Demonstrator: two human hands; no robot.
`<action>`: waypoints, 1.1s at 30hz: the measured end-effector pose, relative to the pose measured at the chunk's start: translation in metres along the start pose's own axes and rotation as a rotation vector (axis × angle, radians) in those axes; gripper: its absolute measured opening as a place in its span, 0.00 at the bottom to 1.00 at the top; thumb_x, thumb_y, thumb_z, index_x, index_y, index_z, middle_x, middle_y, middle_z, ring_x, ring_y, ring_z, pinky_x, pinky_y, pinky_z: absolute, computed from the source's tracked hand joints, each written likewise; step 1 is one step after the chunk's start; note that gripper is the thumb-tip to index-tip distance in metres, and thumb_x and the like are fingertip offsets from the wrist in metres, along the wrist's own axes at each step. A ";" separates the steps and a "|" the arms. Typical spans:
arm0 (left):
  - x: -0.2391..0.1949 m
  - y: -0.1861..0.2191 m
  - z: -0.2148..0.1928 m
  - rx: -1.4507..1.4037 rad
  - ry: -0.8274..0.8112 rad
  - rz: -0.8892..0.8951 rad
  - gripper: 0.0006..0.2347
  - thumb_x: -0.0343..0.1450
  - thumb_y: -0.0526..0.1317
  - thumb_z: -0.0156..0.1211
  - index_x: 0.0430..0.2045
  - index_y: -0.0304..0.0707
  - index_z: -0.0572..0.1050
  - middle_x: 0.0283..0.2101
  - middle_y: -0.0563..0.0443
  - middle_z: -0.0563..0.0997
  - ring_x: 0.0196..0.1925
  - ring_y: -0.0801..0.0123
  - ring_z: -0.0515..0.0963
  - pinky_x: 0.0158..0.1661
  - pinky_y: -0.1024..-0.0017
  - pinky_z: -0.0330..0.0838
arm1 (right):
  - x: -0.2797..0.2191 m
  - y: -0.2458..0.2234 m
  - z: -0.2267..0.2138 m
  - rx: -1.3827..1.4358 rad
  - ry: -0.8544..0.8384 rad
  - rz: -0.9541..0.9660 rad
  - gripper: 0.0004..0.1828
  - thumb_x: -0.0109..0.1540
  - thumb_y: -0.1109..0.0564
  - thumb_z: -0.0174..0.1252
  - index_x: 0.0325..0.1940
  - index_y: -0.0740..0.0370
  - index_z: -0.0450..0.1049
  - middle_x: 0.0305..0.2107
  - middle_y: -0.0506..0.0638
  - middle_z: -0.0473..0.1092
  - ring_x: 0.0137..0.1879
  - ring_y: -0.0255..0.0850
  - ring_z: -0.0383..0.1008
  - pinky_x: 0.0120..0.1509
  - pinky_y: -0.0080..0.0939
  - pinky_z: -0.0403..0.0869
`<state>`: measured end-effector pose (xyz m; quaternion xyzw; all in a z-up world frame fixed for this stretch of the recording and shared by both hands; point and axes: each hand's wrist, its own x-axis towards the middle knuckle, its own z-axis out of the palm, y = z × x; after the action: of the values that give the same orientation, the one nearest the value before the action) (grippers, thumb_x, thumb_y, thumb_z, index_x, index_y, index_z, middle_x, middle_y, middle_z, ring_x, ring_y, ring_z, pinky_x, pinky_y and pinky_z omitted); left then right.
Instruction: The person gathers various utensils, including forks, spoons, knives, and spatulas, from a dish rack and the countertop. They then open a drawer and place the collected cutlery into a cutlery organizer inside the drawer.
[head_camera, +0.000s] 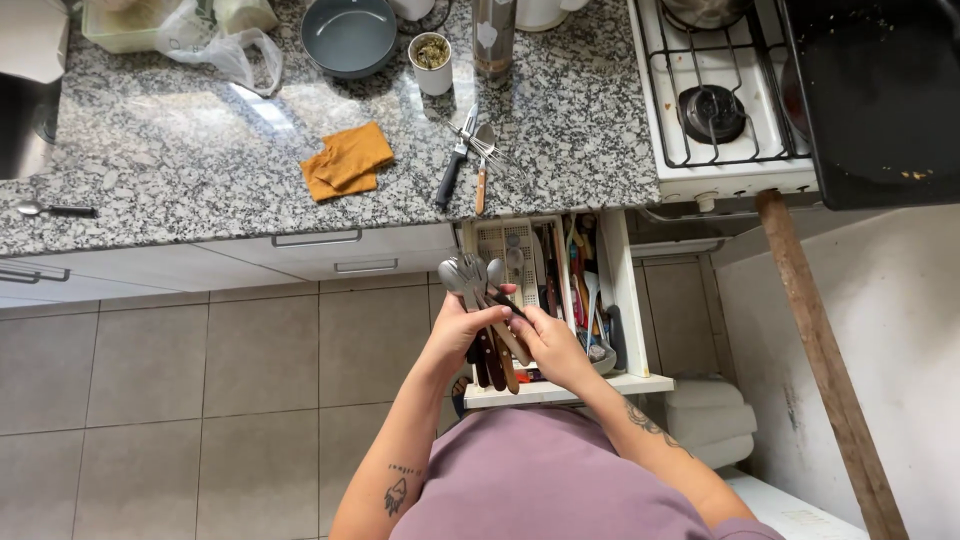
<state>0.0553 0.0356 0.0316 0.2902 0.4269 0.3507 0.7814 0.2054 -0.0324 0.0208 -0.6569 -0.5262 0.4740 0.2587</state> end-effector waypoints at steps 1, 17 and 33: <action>-0.001 0.002 0.001 0.006 0.003 0.003 0.20 0.54 0.26 0.68 0.37 0.35 0.70 0.40 0.43 0.80 0.31 0.68 0.80 0.33 0.68 0.77 | 0.000 -0.003 0.000 -0.024 0.056 0.012 0.16 0.64 0.43 0.45 0.31 0.53 0.68 0.11 0.50 0.69 0.25 0.43 0.70 0.36 0.41 0.69; 0.005 -0.037 -0.025 -0.035 0.120 -0.144 0.20 0.53 0.28 0.72 0.31 0.35 0.67 0.29 0.41 0.79 0.27 0.59 0.81 0.29 0.65 0.77 | 0.016 0.052 0.006 0.716 0.128 0.179 0.10 0.65 0.50 0.48 0.35 0.57 0.68 0.13 0.37 0.52 0.19 0.24 0.51 0.20 0.20 0.54; -0.020 -0.033 -0.044 -0.068 0.098 -0.279 0.14 0.58 0.33 0.69 0.30 0.34 0.70 0.26 0.43 0.78 0.26 0.59 0.81 0.26 0.65 0.77 | 0.017 0.117 -0.027 0.919 0.319 0.456 0.10 0.61 0.53 0.57 0.42 0.55 0.64 0.26 0.54 0.70 0.31 0.40 0.74 0.32 0.30 0.73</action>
<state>0.0191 0.0069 -0.0044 0.1839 0.4886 0.2665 0.8102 0.2821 -0.0492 -0.0720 -0.6376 -0.0626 0.5938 0.4868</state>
